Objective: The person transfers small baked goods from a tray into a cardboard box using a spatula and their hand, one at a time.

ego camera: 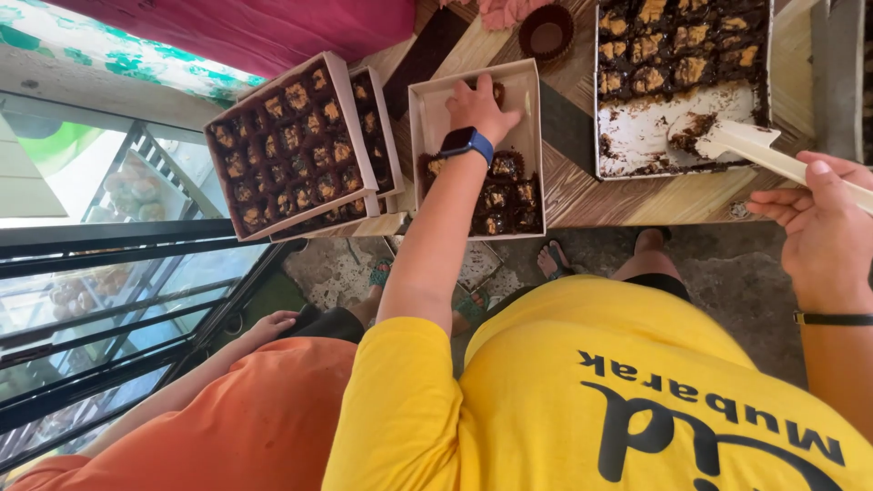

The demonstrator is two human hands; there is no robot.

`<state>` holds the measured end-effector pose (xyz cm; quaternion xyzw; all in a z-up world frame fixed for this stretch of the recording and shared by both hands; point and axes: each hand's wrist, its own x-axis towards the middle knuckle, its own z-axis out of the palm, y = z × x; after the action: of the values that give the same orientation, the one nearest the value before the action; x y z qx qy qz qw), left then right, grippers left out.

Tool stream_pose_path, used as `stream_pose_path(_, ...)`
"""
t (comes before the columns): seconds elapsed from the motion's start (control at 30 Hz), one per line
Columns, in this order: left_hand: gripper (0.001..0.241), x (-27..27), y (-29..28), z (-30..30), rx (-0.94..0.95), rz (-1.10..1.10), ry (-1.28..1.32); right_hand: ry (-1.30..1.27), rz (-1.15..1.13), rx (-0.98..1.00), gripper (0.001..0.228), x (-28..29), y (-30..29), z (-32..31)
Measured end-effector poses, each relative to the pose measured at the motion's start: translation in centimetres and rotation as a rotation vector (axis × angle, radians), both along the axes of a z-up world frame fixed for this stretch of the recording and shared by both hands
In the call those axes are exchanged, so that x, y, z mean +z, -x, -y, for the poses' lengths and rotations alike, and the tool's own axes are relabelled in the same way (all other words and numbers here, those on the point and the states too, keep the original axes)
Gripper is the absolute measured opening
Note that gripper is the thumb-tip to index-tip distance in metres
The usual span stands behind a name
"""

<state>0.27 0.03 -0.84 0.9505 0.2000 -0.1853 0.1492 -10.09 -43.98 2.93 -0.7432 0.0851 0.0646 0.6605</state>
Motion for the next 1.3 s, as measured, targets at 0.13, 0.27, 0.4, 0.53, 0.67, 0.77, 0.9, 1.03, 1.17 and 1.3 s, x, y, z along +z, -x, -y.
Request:
stream_pose_path(0.13,0.029,-4.9,-0.4,-1.1,-0.092,0.243,-0.114,-0.032,-0.004,-0.003,0.024,-1.0,-0.2,0.5)
stream_pose_path(0.27,0.043,-2.2,1.8,-0.1,-0.284,0.264,0.028,-0.003,0.01,0.002,0.024,-1.8,-0.2,0.9)
stream_pose_path(0.4,0.093,-0.8,4.0,2.7,-0.219,0.212,-0.189,-0.048,-0.05,-0.027,0.023,-2.6,-0.3,1.3)
stream_pose_path(0.53,0.103,-0.4,5.2,3.4,-0.111,0.146,-0.171,-0.035,-0.013,0.008,0.023,-2.1,-0.5,1.0)
stream_pose_path(0.67,0.104,0.2,5.7,1.6,-0.057,0.082,-0.096,-0.004,-0.013,0.028,0.025,-2.5,-0.3,1.4)
stream_pose_path(0.77,0.107,-0.2,5.1,0.5,-0.058,0.05,-0.085,-0.027,-0.012,0.027,0.03,-3.9,-0.3,1.9)
stream_pose_path(0.9,0.098,0.2,3.1,0.5,-0.115,0.139,-0.001,-0.051,-0.01,0.031,0.035,-5.3,-0.5,2.6)
stream_pose_path(1.03,0.043,-2.3,1.4,0.1,-0.234,0.192,0.011,-0.012,0.012,0.086,0.041,-5.2,-0.2,2.7)
stream_pose_path(1.17,0.04,-0.2,2.3,0.2,-0.279,0.166,0.193,-0.012,0.005,0.11,0.044,-5.4,0.0,2.9)
stream_pose_path(1.3,0.085,-1.2,4.5,0.2,-0.311,0.226,0.488,-0.032,-0.012,0.086,0.042,-6.8,0.0,3.5)
